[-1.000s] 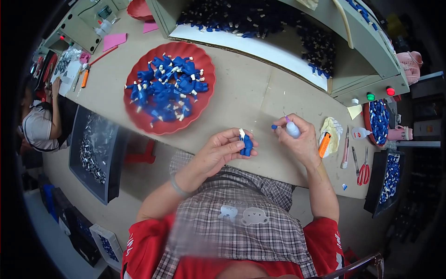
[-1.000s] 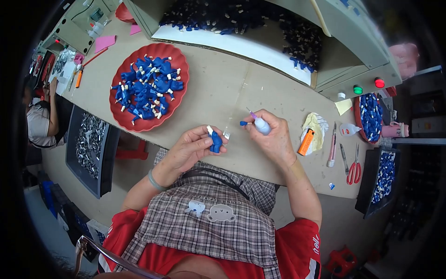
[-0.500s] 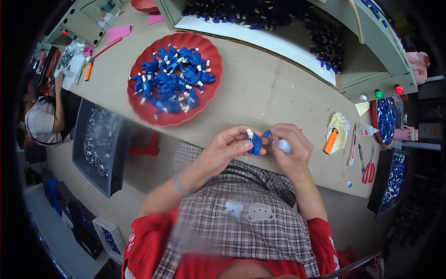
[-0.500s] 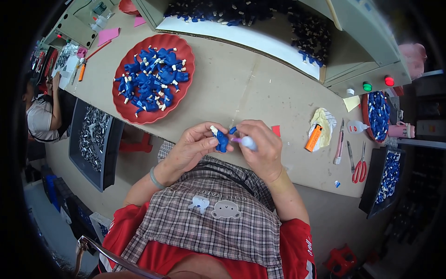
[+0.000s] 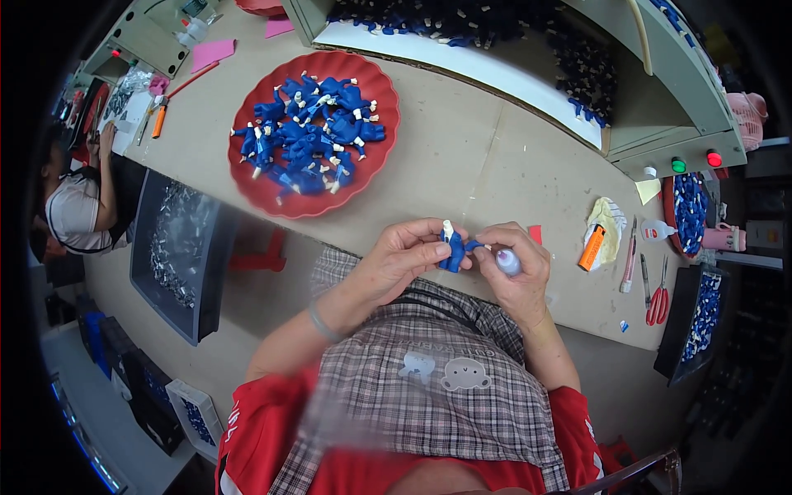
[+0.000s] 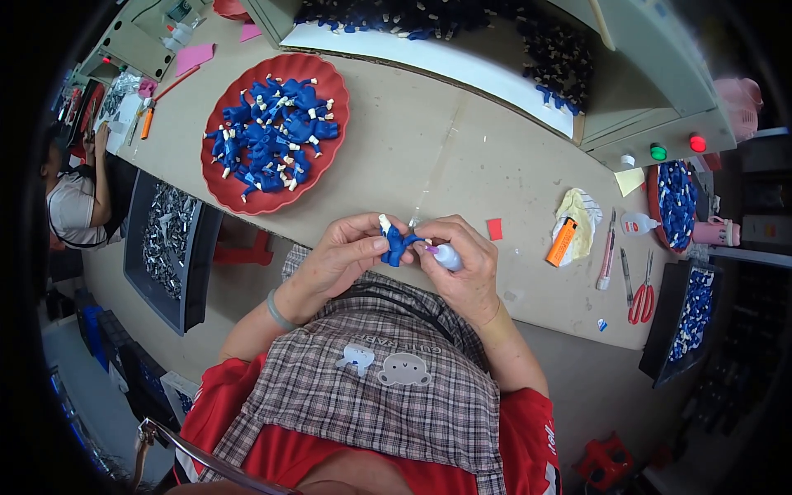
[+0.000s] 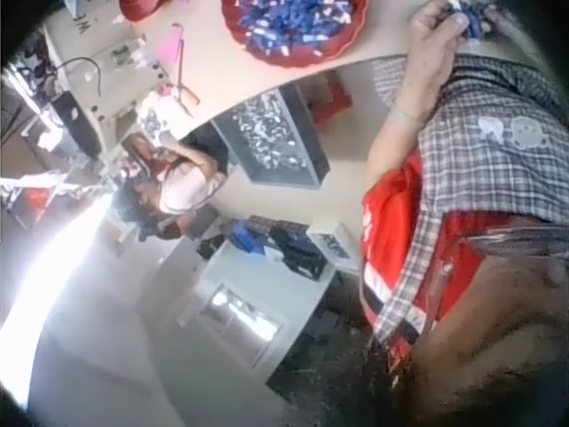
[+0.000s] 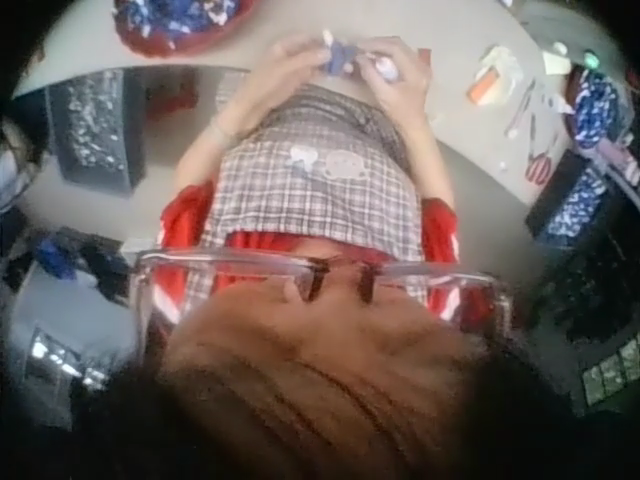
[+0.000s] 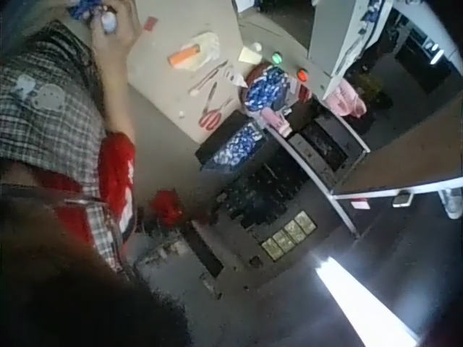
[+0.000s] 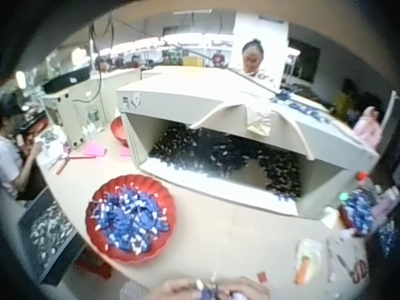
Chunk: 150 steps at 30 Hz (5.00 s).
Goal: The person assembles plastic figurines by applying glue from a bottle to the base of blue plastic bodies and joining them with white plastic heads.
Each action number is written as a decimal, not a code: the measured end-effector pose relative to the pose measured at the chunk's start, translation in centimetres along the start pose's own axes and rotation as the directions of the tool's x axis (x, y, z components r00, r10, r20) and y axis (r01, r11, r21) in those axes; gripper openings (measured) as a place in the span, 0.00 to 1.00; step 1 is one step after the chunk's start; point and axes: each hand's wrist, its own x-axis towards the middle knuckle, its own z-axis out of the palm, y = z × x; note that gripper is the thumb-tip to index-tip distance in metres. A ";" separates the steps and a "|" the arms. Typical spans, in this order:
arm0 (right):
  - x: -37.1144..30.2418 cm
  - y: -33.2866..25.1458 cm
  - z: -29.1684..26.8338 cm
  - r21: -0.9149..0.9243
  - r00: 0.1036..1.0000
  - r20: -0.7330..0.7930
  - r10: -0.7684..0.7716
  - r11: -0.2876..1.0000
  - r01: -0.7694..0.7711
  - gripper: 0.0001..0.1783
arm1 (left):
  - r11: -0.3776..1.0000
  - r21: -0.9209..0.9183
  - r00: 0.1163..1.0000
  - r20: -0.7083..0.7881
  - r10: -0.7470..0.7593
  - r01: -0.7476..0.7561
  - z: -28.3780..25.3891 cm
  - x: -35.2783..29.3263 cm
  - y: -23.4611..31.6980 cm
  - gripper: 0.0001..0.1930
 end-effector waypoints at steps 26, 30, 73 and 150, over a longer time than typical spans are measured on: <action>-1.0 -1.0 1.0 -0.047 0.988 -0.153 -0.006 0.999 -0.002 0.11 | 0.916 0.387 0.984 -0.092 0.152 -0.105 1.2 -0.3 -0.1 0.14; -1.1 -0.9 1.1 -0.098 0.986 -0.158 -0.050 0.995 0.034 0.12 | 0.931 0.358 0.986 -0.112 0.120 -0.072 1.0 -0.4 -0.3 0.16; -3.1 -0.3 1.7 -0.131 0.925 -0.080 -0.372 0.924 0.360 0.15 | 0.104 0.877 0.809 0.380 0.449 -0.470 1.3 -1.8 0.4 0.15; 0.3 -1.1 -1.4 0.195 0.752 0.480 0.452 0.781 -0.594 0.09 | 0.915 -0.043 0.906 -0.132 -0.403 0.401 0.5 -2.0 1.0 0.15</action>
